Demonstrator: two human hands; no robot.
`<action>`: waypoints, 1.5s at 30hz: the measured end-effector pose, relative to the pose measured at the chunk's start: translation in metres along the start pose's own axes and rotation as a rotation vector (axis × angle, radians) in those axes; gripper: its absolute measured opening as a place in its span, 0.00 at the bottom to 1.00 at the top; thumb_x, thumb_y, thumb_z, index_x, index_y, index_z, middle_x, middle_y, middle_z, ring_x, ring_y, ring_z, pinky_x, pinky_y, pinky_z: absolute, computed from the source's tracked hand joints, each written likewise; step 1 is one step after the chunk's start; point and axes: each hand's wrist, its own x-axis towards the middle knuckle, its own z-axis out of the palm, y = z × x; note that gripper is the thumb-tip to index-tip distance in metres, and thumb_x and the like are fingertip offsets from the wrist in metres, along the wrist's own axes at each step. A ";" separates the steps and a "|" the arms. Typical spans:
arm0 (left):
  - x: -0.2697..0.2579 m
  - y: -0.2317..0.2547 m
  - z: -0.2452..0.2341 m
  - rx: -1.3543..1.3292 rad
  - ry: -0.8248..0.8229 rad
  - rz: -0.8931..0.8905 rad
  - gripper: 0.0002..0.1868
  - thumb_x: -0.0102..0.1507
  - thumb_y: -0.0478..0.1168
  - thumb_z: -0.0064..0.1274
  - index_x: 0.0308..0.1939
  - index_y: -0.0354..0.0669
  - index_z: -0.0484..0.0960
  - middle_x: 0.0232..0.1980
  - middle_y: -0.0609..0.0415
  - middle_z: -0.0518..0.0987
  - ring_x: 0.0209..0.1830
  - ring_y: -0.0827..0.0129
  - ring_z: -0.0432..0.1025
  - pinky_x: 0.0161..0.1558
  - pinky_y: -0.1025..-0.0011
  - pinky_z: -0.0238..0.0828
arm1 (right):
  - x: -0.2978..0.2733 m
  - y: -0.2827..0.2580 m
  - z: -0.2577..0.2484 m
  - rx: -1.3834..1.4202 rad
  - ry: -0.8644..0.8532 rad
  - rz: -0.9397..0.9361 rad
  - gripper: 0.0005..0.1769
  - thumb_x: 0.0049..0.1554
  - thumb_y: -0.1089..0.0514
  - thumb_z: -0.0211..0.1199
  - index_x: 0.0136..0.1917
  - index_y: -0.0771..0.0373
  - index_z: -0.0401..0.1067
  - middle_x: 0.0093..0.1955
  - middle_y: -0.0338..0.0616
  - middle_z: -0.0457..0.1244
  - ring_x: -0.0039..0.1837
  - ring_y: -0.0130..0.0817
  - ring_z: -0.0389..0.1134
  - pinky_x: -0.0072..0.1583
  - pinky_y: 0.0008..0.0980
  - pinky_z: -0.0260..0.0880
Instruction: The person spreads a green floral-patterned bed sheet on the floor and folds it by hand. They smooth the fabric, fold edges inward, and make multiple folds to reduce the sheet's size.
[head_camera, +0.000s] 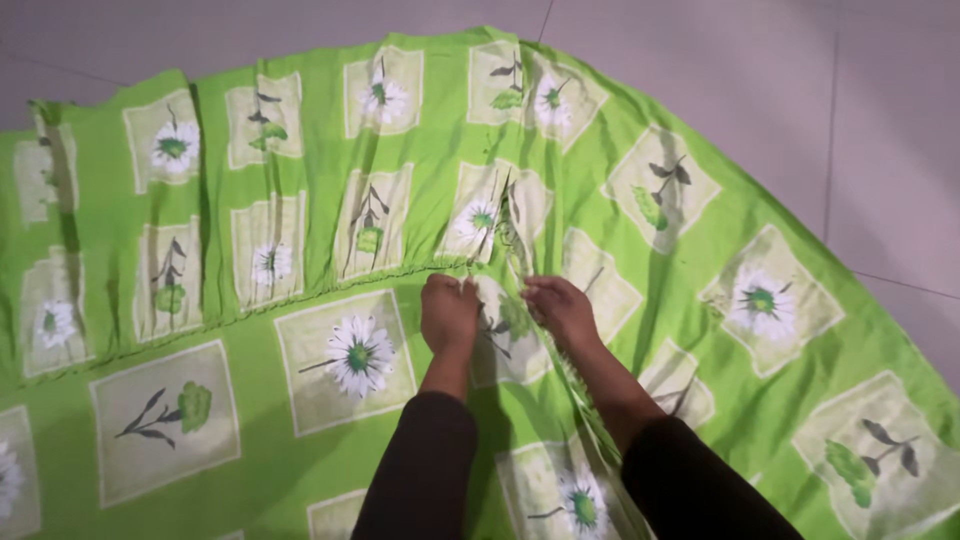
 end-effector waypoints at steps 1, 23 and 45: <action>0.007 -0.004 0.009 0.012 -0.010 0.008 0.17 0.57 0.51 0.63 0.40 0.43 0.79 0.44 0.44 0.80 0.44 0.49 0.76 0.46 0.53 0.72 | 0.014 0.003 0.006 -0.084 -0.015 -0.068 0.16 0.62 0.60 0.62 0.62 0.69 0.75 0.49 0.49 0.71 0.45 0.30 0.67 0.47 0.28 0.67; 0.038 -0.017 -0.011 -0.013 -0.327 0.326 0.07 0.65 0.39 0.52 0.46 0.47 0.82 0.47 0.50 0.83 0.49 0.54 0.77 0.51 0.57 0.73 | 0.067 -0.009 0.091 -0.960 0.286 -0.239 0.13 0.63 0.50 0.59 0.51 0.54 0.82 0.50 0.54 0.71 0.54 0.52 0.73 0.55 0.46 0.72; 0.065 -0.072 0.026 0.235 -0.158 0.474 0.30 0.73 0.56 0.32 0.80 0.70 0.55 0.87 0.59 0.47 0.88 0.53 0.34 0.78 0.29 0.18 | 0.053 -0.006 0.129 -1.738 0.105 -0.553 0.33 0.67 0.45 0.49 0.80 0.60 0.55 0.84 0.52 0.47 0.84 0.58 0.41 0.79 0.60 0.38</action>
